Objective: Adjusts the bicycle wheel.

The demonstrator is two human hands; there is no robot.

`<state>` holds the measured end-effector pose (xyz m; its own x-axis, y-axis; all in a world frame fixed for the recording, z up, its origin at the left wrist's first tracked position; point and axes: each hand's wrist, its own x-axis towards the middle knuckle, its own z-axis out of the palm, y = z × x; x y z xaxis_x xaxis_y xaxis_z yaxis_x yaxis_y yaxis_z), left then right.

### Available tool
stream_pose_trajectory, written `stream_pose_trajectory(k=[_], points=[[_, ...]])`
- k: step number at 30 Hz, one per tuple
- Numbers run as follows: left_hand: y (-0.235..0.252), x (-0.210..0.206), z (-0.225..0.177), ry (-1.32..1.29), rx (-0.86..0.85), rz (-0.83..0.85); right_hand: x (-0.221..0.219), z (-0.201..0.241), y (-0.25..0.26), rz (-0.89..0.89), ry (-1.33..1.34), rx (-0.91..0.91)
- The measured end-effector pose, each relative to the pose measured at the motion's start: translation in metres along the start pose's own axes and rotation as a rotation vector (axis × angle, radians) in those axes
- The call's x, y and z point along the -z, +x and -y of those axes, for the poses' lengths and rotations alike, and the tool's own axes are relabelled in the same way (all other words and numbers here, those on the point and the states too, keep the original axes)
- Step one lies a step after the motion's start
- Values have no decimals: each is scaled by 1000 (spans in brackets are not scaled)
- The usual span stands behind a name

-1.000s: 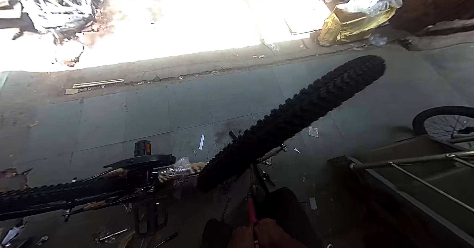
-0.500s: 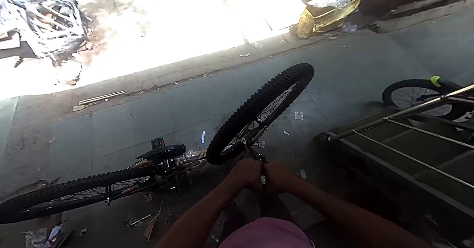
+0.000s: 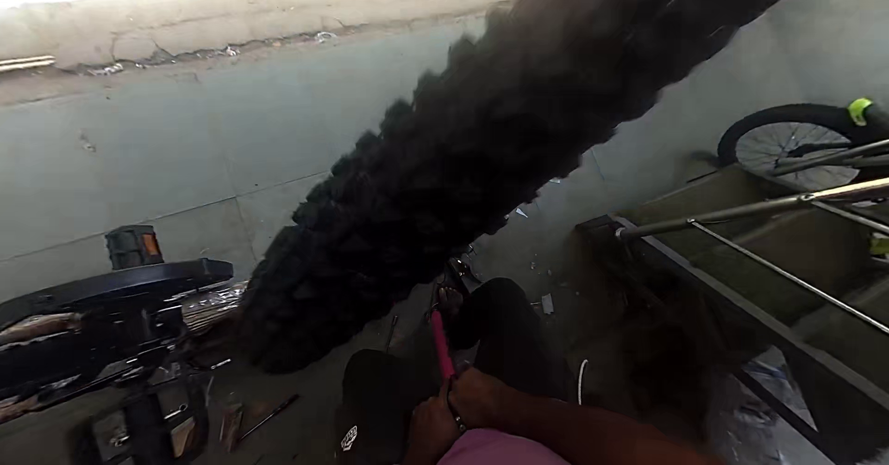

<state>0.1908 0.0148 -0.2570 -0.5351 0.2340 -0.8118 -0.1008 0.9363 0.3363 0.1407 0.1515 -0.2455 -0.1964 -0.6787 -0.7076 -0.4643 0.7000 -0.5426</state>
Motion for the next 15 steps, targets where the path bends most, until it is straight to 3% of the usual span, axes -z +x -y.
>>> stream_pose_trajectory(k=[2, 4, 7, 8, 11, 15], points=[[16, 19, -12, -26, 73, 86, 3, -18, 14, 30, -43, -2], [-6, 54, -28, -48, 103, 177, 12, -10, 7, 38, -31, -21], [-54, 90, -39, -47, -8, 46, 36, 14, -24, -25, -6, -58], [-74, 116, -46, -34, -39, 76, 49, 24, -38, -62, 3, -73], [-124, 190, -70, 138, -174, 164, 102, 65, -95, -112, 91, -178], [-215, 308, -132, 298, -357, 126, 206, 124, -199, -262, 108, -281]])
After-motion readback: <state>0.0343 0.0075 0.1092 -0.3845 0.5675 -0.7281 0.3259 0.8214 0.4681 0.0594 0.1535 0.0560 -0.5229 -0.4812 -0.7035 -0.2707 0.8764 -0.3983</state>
